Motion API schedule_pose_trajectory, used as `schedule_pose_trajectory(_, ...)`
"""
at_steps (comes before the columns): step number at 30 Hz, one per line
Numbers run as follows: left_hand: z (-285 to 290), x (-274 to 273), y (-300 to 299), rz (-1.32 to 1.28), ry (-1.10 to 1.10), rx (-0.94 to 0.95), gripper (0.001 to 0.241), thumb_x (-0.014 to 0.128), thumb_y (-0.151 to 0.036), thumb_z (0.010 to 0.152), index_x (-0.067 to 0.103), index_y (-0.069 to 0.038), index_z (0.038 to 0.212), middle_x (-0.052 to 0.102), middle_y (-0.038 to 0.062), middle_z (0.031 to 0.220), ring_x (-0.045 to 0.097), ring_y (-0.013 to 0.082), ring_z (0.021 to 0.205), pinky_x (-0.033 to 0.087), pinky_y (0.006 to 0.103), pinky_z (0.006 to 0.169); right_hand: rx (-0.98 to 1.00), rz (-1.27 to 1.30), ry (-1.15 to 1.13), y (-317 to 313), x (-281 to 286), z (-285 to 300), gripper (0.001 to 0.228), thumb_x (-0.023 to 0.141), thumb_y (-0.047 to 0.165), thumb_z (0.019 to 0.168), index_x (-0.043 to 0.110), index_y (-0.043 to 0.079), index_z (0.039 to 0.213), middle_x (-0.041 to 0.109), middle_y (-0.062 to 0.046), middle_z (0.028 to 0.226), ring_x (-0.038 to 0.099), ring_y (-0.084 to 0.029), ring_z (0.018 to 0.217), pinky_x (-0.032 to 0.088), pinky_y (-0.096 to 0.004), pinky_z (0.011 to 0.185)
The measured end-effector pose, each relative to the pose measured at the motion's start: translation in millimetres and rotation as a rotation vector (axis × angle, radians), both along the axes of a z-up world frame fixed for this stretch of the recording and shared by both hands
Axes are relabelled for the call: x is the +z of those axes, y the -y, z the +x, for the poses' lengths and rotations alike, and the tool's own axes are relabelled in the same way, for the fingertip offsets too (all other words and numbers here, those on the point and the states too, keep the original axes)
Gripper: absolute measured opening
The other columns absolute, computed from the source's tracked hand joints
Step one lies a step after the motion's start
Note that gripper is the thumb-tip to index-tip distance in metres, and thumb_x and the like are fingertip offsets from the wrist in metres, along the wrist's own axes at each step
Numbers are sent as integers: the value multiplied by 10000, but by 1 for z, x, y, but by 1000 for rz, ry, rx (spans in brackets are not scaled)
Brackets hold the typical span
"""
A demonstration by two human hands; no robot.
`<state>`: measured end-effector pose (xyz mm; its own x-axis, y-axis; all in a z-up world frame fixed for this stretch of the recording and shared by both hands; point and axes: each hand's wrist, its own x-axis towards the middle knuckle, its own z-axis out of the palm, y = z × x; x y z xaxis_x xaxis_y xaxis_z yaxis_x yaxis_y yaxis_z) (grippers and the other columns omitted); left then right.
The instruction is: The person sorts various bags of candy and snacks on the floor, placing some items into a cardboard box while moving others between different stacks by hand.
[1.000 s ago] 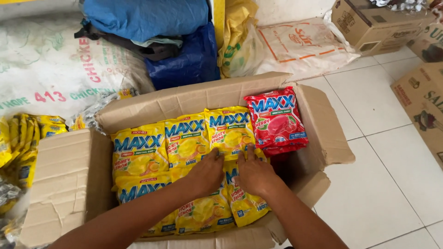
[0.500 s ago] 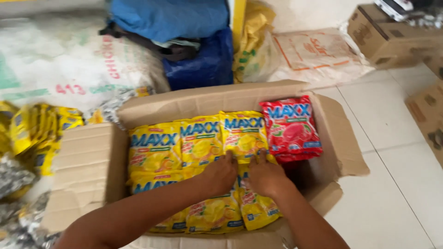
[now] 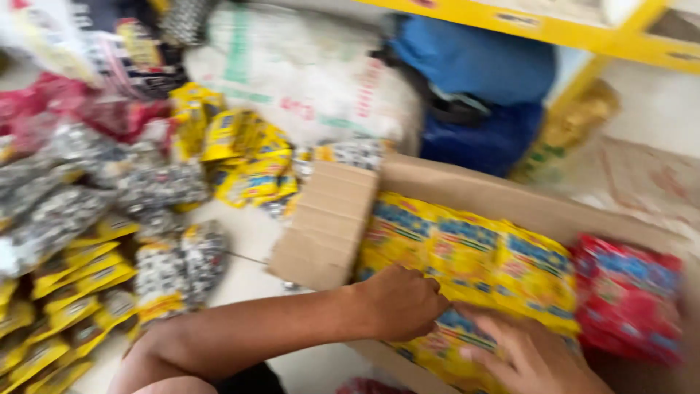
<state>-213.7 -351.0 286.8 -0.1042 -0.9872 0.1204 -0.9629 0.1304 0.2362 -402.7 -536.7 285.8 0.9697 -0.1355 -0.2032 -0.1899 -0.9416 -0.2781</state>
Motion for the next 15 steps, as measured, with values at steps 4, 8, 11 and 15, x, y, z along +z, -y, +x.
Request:
schedule_pose_trajectory(4, 54, 17, -87, -135, -259, 7, 229, 698, -283, 867, 762, -119, 1013, 735, 106, 975, 712, 324, 945, 569, 462, 759, 188, 336, -83, -39, -33, 36, 734, 768, 374, 876, 488, 175, 1525, 696, -66, 1394, 749, -154, 1029, 556, -382, 960)
schedule_pose_trajectory(8, 106, 6, -169, -231, -474, -11, 164, 672, -230, 941, 743, -102, 1016, 737, 98, 1030, 713, 305, 989, 566, 429, 810, 158, 473, -144, -109, -78, 89, 832, 825, 347, 865, 415, 183, 1571, 674, -20, 1396, 764, -119, 967, 585, -361, 905)
schedule_pose_trajectory(11, 141, -12, -220, -285, -671, 62, 144, 693, -173, 947, 721, -58, 1030, 733, 122, 1047, 712, 312, 975, 570, 402, 833, 283, 770, 86, -168, -122, 133, 733, 803, 210, 911, 413, 75, 1516, 610, -129, 1392, 715, -210, 1135, 628, -383, 832)
schedule_pose_trajectory(15, 189, -108, -260, -284, -1119, 319, 138, 714, -158, 970, 737, -34, 1025, 754, 126, 990, 735, 263, 926, 583, 365, 829, -107, 833, 16, -249, -165, 199, 817, 820, 161, 847, 386, 133, 1539, 679, -78, 1365, 782, -160, 996, 607, -375, 891)
